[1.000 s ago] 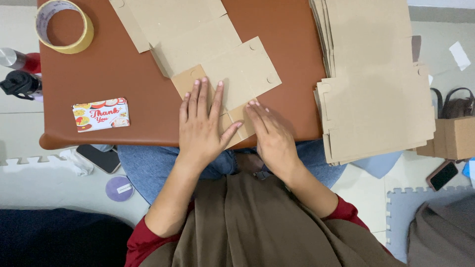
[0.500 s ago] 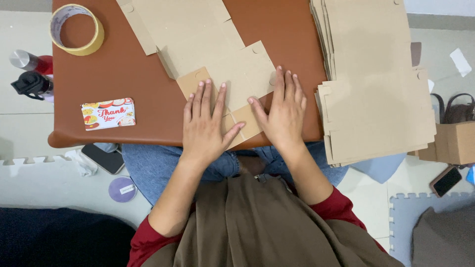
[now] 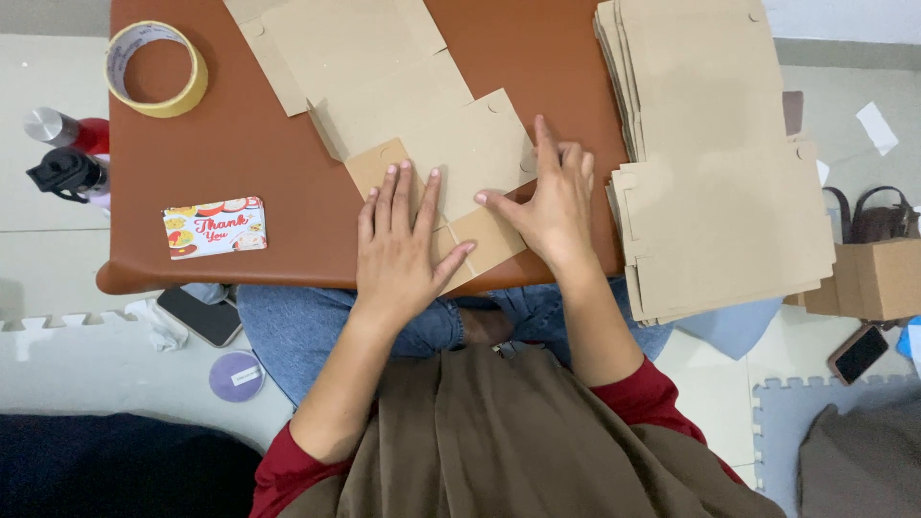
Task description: The person folds a flat cardboard sheet into a box by creasing the sides and tucking the flaps into slots. They then place a small thank-you card inside the box and close the lid.
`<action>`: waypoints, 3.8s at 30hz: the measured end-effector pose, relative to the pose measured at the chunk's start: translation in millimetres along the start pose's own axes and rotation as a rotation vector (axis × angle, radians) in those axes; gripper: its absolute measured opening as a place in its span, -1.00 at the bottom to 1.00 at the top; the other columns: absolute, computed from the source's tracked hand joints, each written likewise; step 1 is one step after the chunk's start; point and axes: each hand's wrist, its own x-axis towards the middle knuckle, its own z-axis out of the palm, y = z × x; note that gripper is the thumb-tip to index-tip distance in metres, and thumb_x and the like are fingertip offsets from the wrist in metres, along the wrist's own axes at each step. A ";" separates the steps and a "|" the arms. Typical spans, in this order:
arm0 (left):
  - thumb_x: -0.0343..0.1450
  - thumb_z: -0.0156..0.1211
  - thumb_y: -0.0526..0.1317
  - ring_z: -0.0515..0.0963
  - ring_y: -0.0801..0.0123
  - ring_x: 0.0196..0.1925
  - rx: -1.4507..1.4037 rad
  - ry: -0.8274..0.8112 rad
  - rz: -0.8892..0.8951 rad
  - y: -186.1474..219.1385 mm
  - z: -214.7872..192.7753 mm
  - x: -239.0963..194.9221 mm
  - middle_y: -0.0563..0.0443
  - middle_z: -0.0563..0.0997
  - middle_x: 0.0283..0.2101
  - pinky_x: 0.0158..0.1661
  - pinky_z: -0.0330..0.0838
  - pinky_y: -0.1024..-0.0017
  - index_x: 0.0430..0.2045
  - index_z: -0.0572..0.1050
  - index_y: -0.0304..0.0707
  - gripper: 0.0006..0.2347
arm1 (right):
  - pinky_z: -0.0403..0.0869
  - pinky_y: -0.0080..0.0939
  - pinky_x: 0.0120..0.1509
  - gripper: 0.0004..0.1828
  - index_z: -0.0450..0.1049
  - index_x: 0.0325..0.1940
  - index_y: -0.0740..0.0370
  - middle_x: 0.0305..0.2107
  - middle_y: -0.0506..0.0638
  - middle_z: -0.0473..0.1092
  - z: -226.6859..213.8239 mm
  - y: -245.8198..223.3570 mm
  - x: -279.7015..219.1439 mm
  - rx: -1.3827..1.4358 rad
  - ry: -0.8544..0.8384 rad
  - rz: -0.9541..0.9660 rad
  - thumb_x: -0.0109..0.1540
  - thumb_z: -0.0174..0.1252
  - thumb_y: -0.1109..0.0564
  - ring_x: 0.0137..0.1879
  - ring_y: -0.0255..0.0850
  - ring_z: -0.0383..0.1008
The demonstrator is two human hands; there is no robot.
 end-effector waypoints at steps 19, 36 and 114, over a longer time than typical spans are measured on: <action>0.42 0.01 0.30 0.02 -0.07 0.53 -0.007 0.011 -0.010 -3.2 -0.1 -1.9 -0.37 0.14 0.43 0.42 -0.16 0.03 0.46 0.01 -0.24 -0.19 | 0.32 0.04 0.40 -0.47 0.40 0.34 -0.10 0.19 -0.04 0.33 17.9 -21.3 -23.7 0.125 -0.138 -0.346 0.28 0.23 -0.11 0.36 -0.06 0.35; 0.43 -0.04 0.32 0.03 -0.11 0.52 -0.010 0.058 0.013 -5.2 8.0 -5.7 -0.39 0.15 0.42 0.42 -0.15 0.00 0.39 0.18 -0.28 -0.25 | -0.15 0.30 0.55 -0.44 0.38 0.36 0.24 0.30 0.17 0.32 64.1 -28.4 61.0 -0.347 -0.186 -0.417 0.26 -0.10 0.30 0.50 -0.03 0.16; 0.22 0.19 0.08 -0.04 -0.10 0.54 0.254 -0.066 0.228 -0.4 4.6 -34.6 -0.30 0.00 0.50 0.47 -0.22 0.06 0.44 -0.04 -0.25 -0.12 | -0.54 -0.03 0.63 -0.18 -0.48 0.58 0.22 0.54 0.06 -0.55 83.3 -87.9 164.4 -0.239 -0.550 -0.344 0.40 -0.48 -0.28 0.64 -0.17 -0.62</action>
